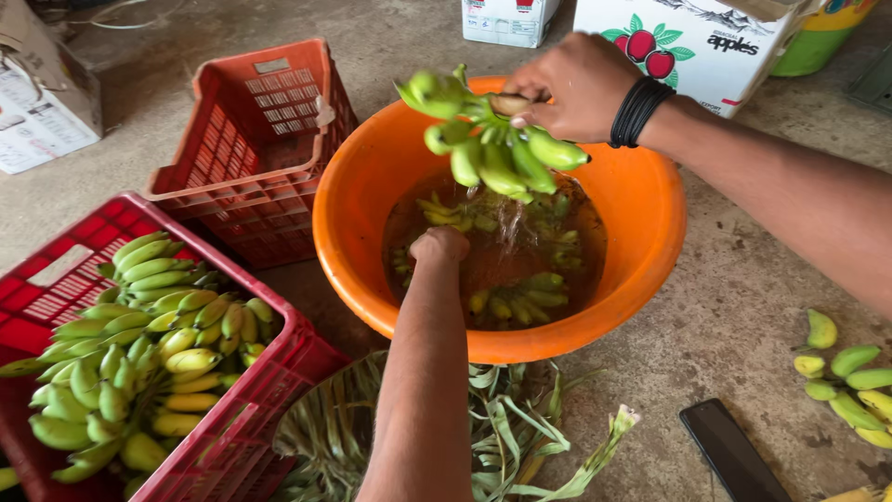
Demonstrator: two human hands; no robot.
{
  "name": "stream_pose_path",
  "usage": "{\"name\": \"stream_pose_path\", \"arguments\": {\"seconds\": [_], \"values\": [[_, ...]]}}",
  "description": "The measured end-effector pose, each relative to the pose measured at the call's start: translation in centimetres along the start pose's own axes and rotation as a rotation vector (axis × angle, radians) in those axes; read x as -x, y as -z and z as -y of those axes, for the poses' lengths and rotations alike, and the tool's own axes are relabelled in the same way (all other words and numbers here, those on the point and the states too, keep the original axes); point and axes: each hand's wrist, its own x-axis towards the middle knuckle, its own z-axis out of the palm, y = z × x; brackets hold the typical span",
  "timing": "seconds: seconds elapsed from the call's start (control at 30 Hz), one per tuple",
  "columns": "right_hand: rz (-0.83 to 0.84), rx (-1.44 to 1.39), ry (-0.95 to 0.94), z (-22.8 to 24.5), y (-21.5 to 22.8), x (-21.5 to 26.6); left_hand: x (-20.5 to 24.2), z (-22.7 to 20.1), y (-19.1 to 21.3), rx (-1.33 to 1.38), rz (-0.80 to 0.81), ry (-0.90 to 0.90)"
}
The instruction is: The person washes green bananas by hand in an orange basin filled with water. They repeatedly submerge and lift bunches of bananas, then place them into a red crate. The process continues throughout the clip.
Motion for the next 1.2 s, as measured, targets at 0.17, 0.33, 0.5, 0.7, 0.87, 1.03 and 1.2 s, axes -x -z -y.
{"name": "stream_pose_path", "arguments": {"seconds": [0.17,0.33,0.5,0.7,0.87,1.03,1.2], "values": [[-0.075,-0.340,-0.019,2.7,1.9,0.0,-4.5,-2.2,-2.3,0.088,0.043,-0.017],[-0.147,-0.328,0.011,3.7,1.5,-0.1,-6.8,-3.5,-4.2,0.114,0.102,-0.023],[-0.160,-0.376,0.006,4.0,0.5,0.1,-6.9,-2.4,-4.5,0.157,0.104,-0.005],[-0.193,-0.311,0.059,4.7,-1.4,0.7,-6.5,-2.1,-4.7,0.181,0.093,-0.006],[-0.166,-0.302,0.067,5.4,-2.2,1.1,-6.1,-2.5,-4.3,0.200,0.083,-0.006],[-0.099,-0.319,0.036,5.6,-2.5,1.4,-6.8,-3.5,-2.5,0.243,0.045,-0.012],[-0.072,-0.313,-0.024,5.8,-2.9,1.5,-6.6,-3.5,-2.5,0.252,0.033,-0.015]]}}
